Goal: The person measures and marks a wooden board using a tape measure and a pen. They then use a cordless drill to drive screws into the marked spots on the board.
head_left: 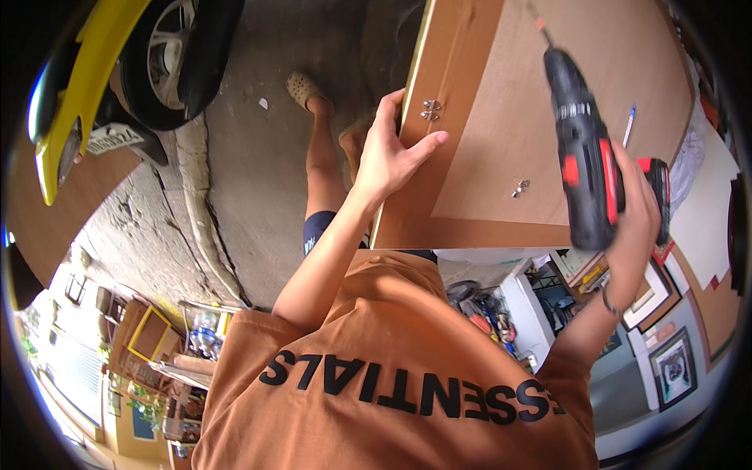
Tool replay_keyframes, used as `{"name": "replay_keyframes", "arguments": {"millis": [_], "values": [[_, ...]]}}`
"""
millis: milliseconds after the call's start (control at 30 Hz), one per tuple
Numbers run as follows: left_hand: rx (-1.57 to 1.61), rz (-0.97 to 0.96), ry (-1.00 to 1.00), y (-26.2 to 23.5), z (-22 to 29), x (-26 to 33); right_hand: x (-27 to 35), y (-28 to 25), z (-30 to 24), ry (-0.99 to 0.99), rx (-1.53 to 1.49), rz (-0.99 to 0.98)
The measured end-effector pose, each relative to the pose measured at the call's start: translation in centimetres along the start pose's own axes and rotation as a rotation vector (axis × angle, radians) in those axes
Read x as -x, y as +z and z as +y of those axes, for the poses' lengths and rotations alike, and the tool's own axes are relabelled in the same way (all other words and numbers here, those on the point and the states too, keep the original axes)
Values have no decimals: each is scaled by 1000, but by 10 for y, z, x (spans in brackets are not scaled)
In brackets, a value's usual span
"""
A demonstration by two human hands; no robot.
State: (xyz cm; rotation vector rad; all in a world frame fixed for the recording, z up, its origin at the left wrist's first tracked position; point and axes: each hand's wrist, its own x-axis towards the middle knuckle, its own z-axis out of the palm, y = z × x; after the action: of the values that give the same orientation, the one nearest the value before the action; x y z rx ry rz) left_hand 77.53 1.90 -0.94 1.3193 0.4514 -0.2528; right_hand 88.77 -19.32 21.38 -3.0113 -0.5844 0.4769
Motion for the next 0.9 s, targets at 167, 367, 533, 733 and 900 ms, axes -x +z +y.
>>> {"name": "replay_keyframes", "arguments": {"millis": [167, 367, 533, 733, 900], "values": [[157, 0, 10, -4, -15, 4, -16, 72, 66, -9, -81, 139], [-73, 170, -173, -86, -44, 64, -33, 136, 91, -36, -147, 314], [-423, 455, -333, -162, -47, 135, -24, 141, 98, -17, -146, 331], [-620, 443, 54, -149, -16, 143, 79, 136, 84, 134, -577, 454], [-586, 116, 172, -37, 20, 111, 128, 186, 63, 230, -591, 261]]}}
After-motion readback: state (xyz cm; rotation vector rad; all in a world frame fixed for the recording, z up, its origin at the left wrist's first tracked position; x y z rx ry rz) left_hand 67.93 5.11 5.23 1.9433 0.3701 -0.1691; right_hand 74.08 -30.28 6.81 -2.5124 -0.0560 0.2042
